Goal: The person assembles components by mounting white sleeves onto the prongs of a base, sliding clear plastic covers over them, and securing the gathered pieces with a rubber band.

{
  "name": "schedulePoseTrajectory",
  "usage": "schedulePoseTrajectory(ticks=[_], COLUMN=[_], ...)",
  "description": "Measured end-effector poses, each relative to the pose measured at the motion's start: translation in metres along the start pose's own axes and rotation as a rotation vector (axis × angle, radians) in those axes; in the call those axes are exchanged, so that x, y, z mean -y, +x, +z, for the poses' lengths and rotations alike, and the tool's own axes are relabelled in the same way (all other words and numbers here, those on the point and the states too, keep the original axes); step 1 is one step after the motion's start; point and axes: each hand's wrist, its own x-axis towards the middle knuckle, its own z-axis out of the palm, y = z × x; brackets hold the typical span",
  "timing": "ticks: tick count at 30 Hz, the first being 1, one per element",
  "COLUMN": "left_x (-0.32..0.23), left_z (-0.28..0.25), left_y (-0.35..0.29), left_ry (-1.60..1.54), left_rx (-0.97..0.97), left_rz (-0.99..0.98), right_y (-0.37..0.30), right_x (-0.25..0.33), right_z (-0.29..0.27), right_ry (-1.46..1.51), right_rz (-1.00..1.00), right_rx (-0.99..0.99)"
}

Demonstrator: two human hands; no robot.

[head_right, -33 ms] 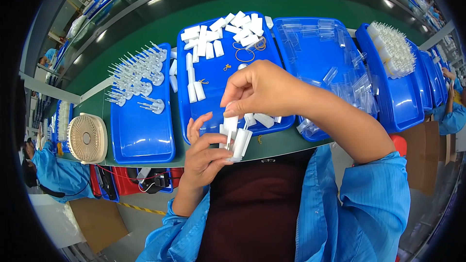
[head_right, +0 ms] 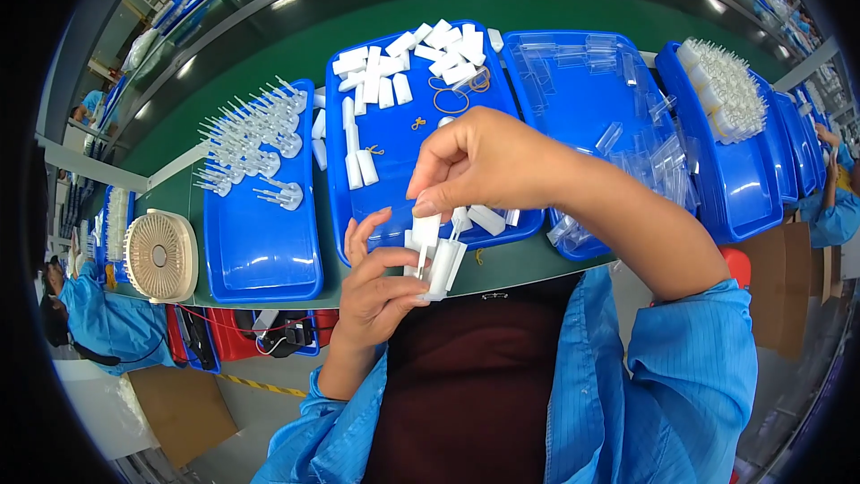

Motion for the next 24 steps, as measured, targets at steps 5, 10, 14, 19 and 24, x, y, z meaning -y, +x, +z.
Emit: schedulePoseTrajectory(ticks=[5, 10, 14, 19, 24], left_x=[-0.002, -0.001, 0.005, 0.007, 0.004], left_z=[0.000, 0.006, 0.010, 0.007, 0.004], left_y=[0.003, 0.001, 0.001, 0.004, 0.010], left_ry=[0.037, -0.043, -0.052, -0.014, 0.077], left_rx=[0.009, -0.203, -0.229, -0.243, -0.156], left_rz=[0.016, 0.017, 0.024, 0.042, 0.049], right_y=[-0.001, -0.007, -0.012, -0.020, -0.036], right_x=[-0.007, -0.001, -0.006, -0.013, -0.016], right_z=[0.002, 0.010, 0.016, 0.026, 0.033], right_ry=[0.079, 0.018, 0.061, 0.109, 0.164], right_rz=[0.077, 0.070, 0.120, 0.116, 0.074], right_rx=[0.117, 0.102, 0.131, 0.116, -0.011])
